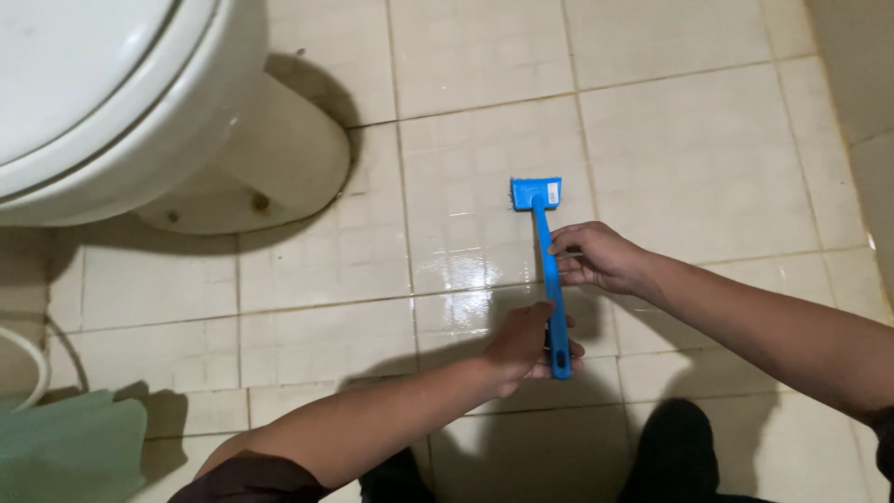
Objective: The person uses a blue scrub brush to clean the grout lines on a tiled bathroom floor. They scrub back and forth along the seams near the toilet and then move to scrub the corner of the shower area.
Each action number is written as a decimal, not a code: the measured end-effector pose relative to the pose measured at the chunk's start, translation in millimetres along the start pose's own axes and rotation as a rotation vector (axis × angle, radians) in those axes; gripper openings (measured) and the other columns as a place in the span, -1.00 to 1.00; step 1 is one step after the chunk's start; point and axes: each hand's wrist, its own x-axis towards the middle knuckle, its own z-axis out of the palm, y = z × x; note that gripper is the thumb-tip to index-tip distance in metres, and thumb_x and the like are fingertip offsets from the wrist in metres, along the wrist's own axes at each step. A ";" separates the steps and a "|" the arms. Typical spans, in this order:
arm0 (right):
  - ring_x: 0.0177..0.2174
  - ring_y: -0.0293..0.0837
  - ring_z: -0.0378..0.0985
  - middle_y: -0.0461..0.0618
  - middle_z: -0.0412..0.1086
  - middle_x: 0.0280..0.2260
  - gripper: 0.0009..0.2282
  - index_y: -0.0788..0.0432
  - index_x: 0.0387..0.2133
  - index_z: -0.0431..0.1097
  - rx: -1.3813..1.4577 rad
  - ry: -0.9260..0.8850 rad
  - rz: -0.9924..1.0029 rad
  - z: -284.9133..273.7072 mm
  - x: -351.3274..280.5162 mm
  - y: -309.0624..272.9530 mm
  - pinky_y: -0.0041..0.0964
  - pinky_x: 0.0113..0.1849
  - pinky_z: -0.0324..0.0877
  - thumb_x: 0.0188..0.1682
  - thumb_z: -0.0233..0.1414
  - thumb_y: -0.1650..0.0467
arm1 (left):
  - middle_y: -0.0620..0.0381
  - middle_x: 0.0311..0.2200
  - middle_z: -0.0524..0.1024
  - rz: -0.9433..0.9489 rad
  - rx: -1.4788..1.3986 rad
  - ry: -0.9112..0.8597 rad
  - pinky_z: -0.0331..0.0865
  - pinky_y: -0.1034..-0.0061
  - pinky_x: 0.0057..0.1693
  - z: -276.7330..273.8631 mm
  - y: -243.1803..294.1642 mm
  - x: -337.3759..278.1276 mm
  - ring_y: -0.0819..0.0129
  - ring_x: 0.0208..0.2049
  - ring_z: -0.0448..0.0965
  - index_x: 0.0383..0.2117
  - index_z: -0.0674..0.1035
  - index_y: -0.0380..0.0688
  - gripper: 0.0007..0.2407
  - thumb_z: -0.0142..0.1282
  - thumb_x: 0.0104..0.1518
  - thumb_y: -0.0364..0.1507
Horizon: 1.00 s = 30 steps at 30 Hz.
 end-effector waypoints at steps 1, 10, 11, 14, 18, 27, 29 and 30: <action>-0.36 -0.15 0.58 0.01 0.45 -0.34 -0.86 0.31 -0.23 0.37 0.009 0.008 -0.001 -7.6 -2.2 0.5 -0.19 -0.28 0.61 -0.04 -0.02 0.53 | -0.06 -0.33 0.61 -0.007 0.007 -0.007 0.55 0.32 -0.15 5.6 1.5 3.1 0.24 -0.34 0.67 0.00 0.45 -0.20 -0.56 -0.40 0.39 -0.11; -0.38 -0.20 0.53 -0.04 0.40 -0.38 -0.90 0.28 -0.28 0.38 0.032 -0.023 -0.065 -42.9 -19.3 4.0 -0.17 -0.27 0.56 -0.01 -0.02 0.50 | -0.11 -0.36 0.63 -0.051 0.060 0.016 0.57 0.33 -0.17 38.2 8.8 17.7 0.21 -0.38 0.68 -0.04 0.46 -0.20 -0.57 -0.40 0.38 -0.12; -0.37 -0.19 0.54 -0.05 0.41 -0.38 -0.91 0.28 -0.29 0.38 0.026 -0.026 -0.063 -41.3 -21.3 2.2 -0.18 -0.27 0.55 -0.02 -0.02 0.51 | -0.10 -0.36 0.63 -0.049 0.049 0.018 0.57 0.34 -0.17 38.7 8.9 17.6 0.21 -0.38 0.68 -0.04 0.46 -0.20 -0.57 -0.39 0.38 -0.12; -0.37 -0.18 0.54 -0.05 0.40 -0.38 -0.91 0.26 -0.28 0.37 0.012 -0.022 -0.057 -39.3 -20.3 0.2 -0.17 -0.27 0.56 -0.02 -0.03 0.51 | -0.10 -0.36 0.63 -0.041 0.032 0.023 0.57 0.35 -0.18 36.3 5.4 20.7 0.22 -0.39 0.68 -0.05 0.47 -0.21 -0.57 -0.38 0.38 -0.11; -0.37 -0.17 0.56 -0.04 0.41 -0.38 -0.89 0.28 -0.25 0.36 0.011 -0.036 -0.055 -33.5 -13.5 1.2 -0.16 -0.27 0.57 -0.03 -0.02 0.52 | -0.08 -0.37 0.63 -0.040 0.013 0.042 0.56 0.36 -0.19 31.0 4.4 15.3 0.22 -0.40 0.67 -0.07 0.47 -0.20 -0.56 -0.37 0.37 -0.09; -0.37 -0.17 0.58 0.01 0.44 -0.35 -0.88 0.30 -0.25 0.37 -0.037 -0.072 -0.009 10.0 5.8 -1.0 -0.18 -0.28 0.61 -0.05 0.00 0.52 | -0.05 -0.36 0.62 -0.004 -0.032 0.057 0.52 0.38 -0.21 -4.3 -0.6 -5.3 0.25 -0.37 0.68 -0.05 0.46 -0.20 -0.57 -0.37 0.38 -0.10; -0.36 -0.17 0.59 0.02 0.45 -0.35 -0.87 0.30 -0.25 0.37 -0.053 -0.075 0.002 24.7 11.3 -1.8 -0.18 -0.28 0.61 -0.05 0.00 0.52 | -0.05 -0.36 0.62 0.001 -0.049 0.070 0.53 0.38 -0.21 -15.7 -3.5 -10.2 0.26 -0.37 0.67 -0.05 0.46 -0.19 -0.56 -0.38 0.38 -0.09; -0.36 -0.16 0.59 0.02 0.45 -0.35 -0.87 0.31 -0.25 0.37 -0.059 -0.071 0.009 32.3 14.1 -1.8 -0.18 -0.28 0.61 -0.05 0.00 0.52 | -0.04 -0.36 0.62 0.002 -0.057 0.077 0.53 0.39 -0.21 -21.4 -5.4 -12.8 0.27 -0.38 0.67 -0.05 0.46 -0.18 -0.56 -0.39 0.38 -0.09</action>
